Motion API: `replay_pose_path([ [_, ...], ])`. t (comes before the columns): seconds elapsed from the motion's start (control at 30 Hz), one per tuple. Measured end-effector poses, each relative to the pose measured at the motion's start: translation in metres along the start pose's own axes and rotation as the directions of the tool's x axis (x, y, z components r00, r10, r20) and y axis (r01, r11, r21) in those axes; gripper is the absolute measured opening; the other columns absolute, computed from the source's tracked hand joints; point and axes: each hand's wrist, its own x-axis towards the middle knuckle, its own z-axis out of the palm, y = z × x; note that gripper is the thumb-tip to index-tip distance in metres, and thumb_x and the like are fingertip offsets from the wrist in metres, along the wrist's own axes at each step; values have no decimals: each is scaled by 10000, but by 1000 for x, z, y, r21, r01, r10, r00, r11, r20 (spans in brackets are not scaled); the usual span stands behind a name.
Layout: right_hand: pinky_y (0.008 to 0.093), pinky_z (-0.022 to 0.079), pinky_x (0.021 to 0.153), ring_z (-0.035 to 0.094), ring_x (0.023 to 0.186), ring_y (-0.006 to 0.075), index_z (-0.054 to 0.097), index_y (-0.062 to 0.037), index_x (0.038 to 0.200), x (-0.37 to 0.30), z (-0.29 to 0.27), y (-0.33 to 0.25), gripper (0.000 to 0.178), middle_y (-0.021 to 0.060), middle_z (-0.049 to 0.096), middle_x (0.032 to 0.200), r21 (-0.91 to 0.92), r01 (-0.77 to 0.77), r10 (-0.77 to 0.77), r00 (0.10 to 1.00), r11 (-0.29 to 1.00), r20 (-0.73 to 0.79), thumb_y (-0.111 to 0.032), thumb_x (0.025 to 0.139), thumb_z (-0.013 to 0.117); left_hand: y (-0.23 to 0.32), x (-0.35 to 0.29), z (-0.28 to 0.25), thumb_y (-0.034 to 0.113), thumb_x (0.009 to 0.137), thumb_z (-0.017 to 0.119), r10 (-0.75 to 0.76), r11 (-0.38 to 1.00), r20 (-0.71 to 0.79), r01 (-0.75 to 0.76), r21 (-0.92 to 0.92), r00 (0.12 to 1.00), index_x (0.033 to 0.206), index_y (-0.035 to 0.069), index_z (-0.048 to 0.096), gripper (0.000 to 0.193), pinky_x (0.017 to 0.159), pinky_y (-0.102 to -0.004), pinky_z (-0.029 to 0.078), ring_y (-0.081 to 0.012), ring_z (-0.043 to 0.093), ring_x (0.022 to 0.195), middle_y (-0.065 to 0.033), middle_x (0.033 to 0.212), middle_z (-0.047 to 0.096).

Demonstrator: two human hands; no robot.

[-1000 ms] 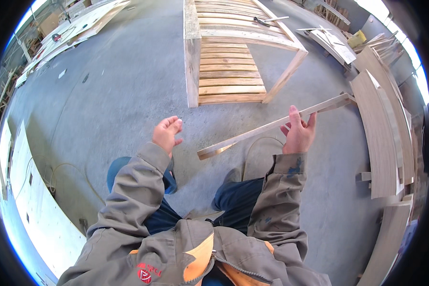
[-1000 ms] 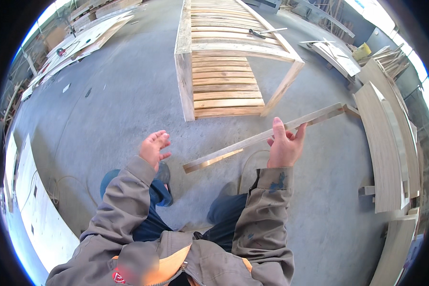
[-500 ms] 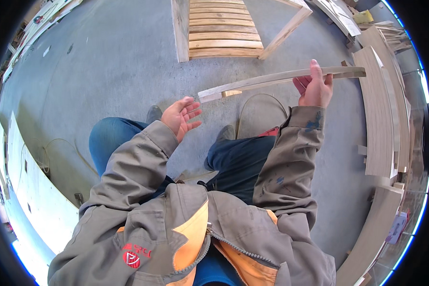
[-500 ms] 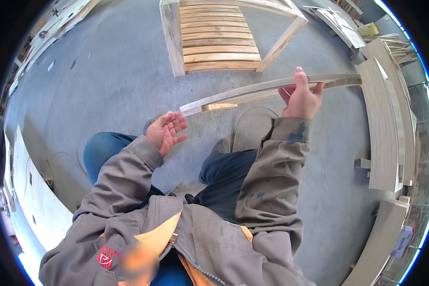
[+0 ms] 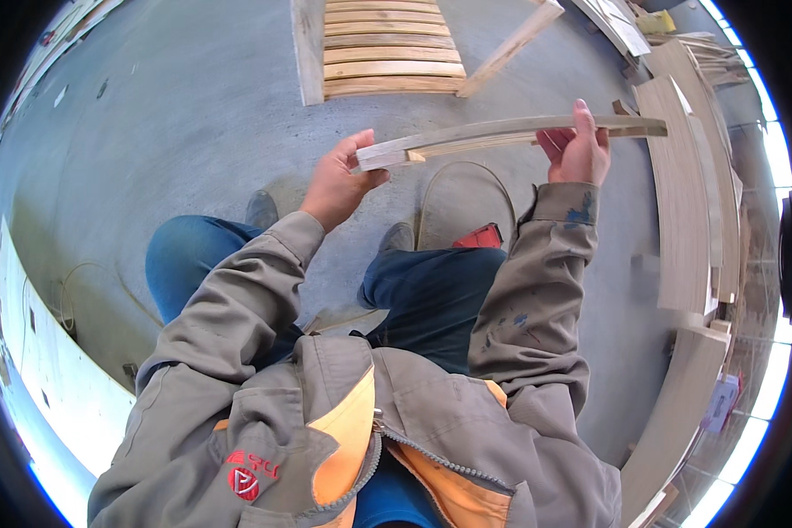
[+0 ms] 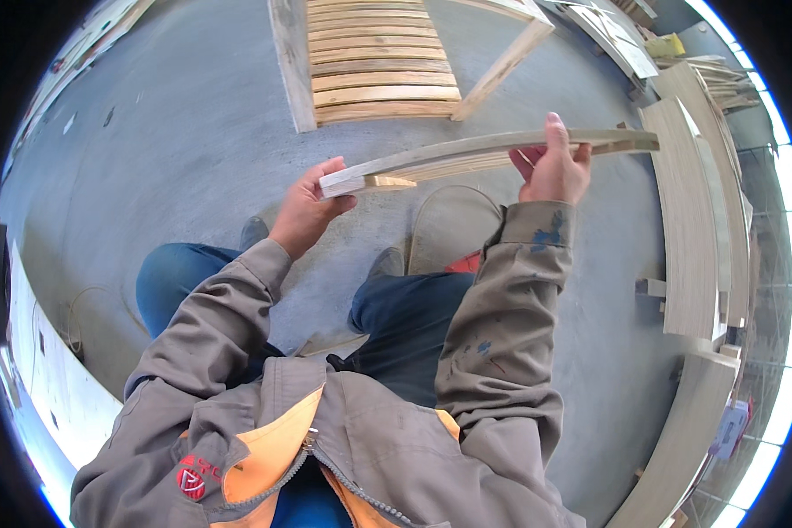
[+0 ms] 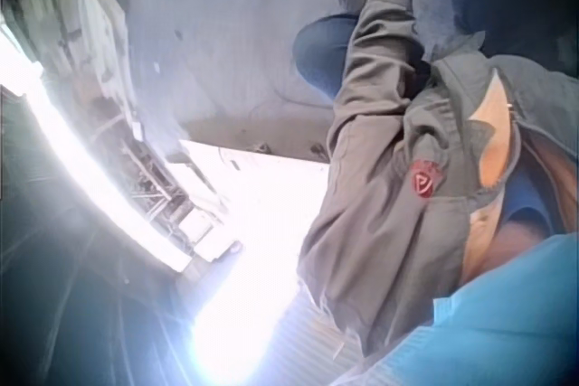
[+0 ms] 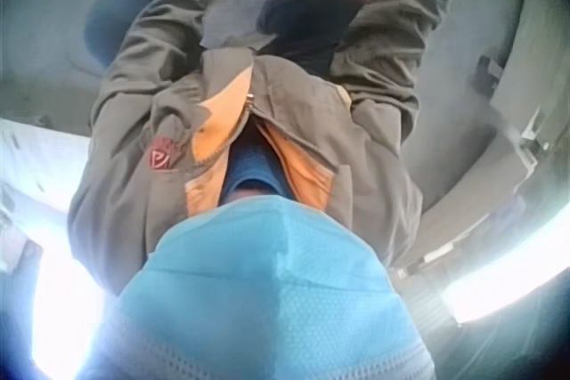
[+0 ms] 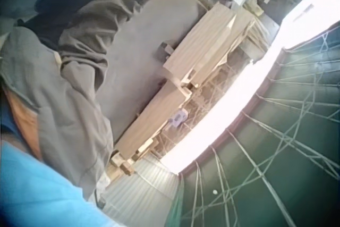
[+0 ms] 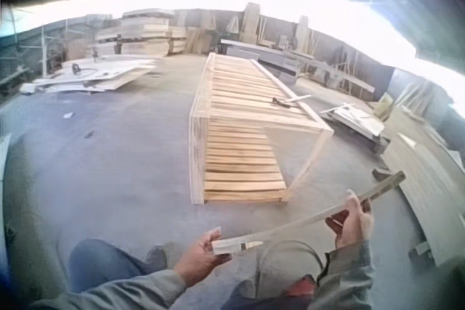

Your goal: The person uses a nail gun to fasten wooden slats together on the floor, then lifts and positions the assembled panel into a larger wooden frame. The person adjusts the panel within the frame and continues to secure it.

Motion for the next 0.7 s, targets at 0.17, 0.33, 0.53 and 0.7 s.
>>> replay_pose_path([
  [0.17,322,589,504,654,622,181,553,-62,1191,0,6,-1,373,60,641,938,23,2,-2,1000,1000,-9,-152,882,740,2,2,4,-2,893,747,116,976,-7,-113,184,993,1164,52,668,287,838,-260,523,-85,615,935,8,1025,687],
  [0.33,321,588,503,653,609,186,570,-65,1126,10,9,-3,311,60,630,889,47,-4,8,997,999,-82,-171,887,736,16,20,3,-3,893,746,195,950,12,-192,246,981,1173,50,651,300,835,-265,527,-88,623,932,-1,1039,692],
  [0.53,327,590,509,641,596,194,587,-48,1053,43,24,15,267,74,620,855,186,-88,116,983,979,-145,-206,898,735,78,78,-13,3,930,695,226,908,135,-258,330,965,1220,-6,612,301,881,-276,525,-113,651,996,-70,1096,721],
  [0.7,336,593,525,658,622,209,592,-31,1084,84,55,45,313,92,647,876,256,-145,191,967,956,-168,-241,908,744,94,142,-34,124,874,761,280,769,115,-295,567,953,1102,4,665,275,843,-349,553,-241,726,933,-131,1017,755],
])
